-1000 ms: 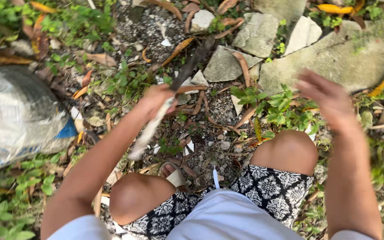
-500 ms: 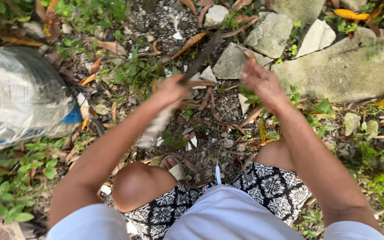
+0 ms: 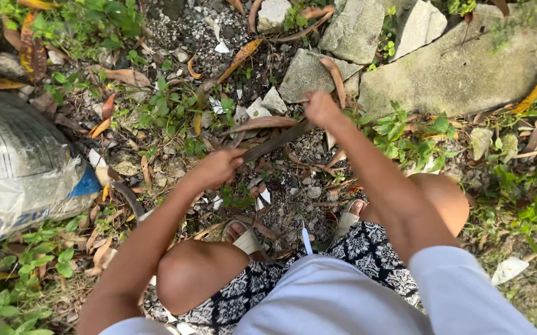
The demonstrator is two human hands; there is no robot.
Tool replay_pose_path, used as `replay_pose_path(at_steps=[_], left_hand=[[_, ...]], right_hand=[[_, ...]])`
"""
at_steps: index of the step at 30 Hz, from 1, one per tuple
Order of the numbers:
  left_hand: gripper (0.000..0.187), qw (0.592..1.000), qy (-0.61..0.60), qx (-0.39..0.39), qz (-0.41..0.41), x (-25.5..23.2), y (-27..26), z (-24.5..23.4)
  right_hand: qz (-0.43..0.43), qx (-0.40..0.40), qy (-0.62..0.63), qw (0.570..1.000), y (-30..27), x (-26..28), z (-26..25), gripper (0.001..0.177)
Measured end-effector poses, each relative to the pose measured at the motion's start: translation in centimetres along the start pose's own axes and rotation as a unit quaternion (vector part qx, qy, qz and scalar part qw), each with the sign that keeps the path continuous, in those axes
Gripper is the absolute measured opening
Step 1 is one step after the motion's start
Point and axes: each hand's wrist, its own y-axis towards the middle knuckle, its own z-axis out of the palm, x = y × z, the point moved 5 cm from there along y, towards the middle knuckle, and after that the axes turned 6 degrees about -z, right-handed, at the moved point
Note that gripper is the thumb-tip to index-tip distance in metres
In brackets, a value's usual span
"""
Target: The person clears weeds and small plants from a rocky outdoor area by hand and using a tool, then pulls a small plant from a blue pot and places it in a different container.
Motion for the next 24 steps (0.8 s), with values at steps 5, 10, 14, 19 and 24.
replay_pose_path(at_steps=[5, 10, 14, 19, 24], left_hand=[[0.044, 0.995, 0.093, -0.011, -0.034, -1.2, 0.0, -1.4], [0.043, 0.991, 0.128, -0.036, -0.019, 1.3, -1.5, -2.0], [0.045, 0.994, 0.044, -0.093, 0.048, 4.3, -2.3, -1.6], [0.047, 0.998, -0.041, -0.030, -0.049, 7.5, -2.4, 0.3], [0.046, 0.994, -0.101, -0.032, -0.020, 7.2, -2.0, 0.9]], right_hand=[[0.109, -0.149, -0.256, 0.949, -3.1, -8.4, 3.8, 0.054], [0.157, 0.065, -0.323, 0.931, -3.6, -12.0, 4.8, 0.049], [0.131, 0.078, -0.285, 0.946, -4.3, -12.7, 4.1, 0.046], [0.195, 0.102, -0.201, 0.954, -4.9, -14.6, 4.3, 0.031], [0.152, 0.168, -0.241, 0.944, -3.9, -14.4, 3.0, 0.027]])
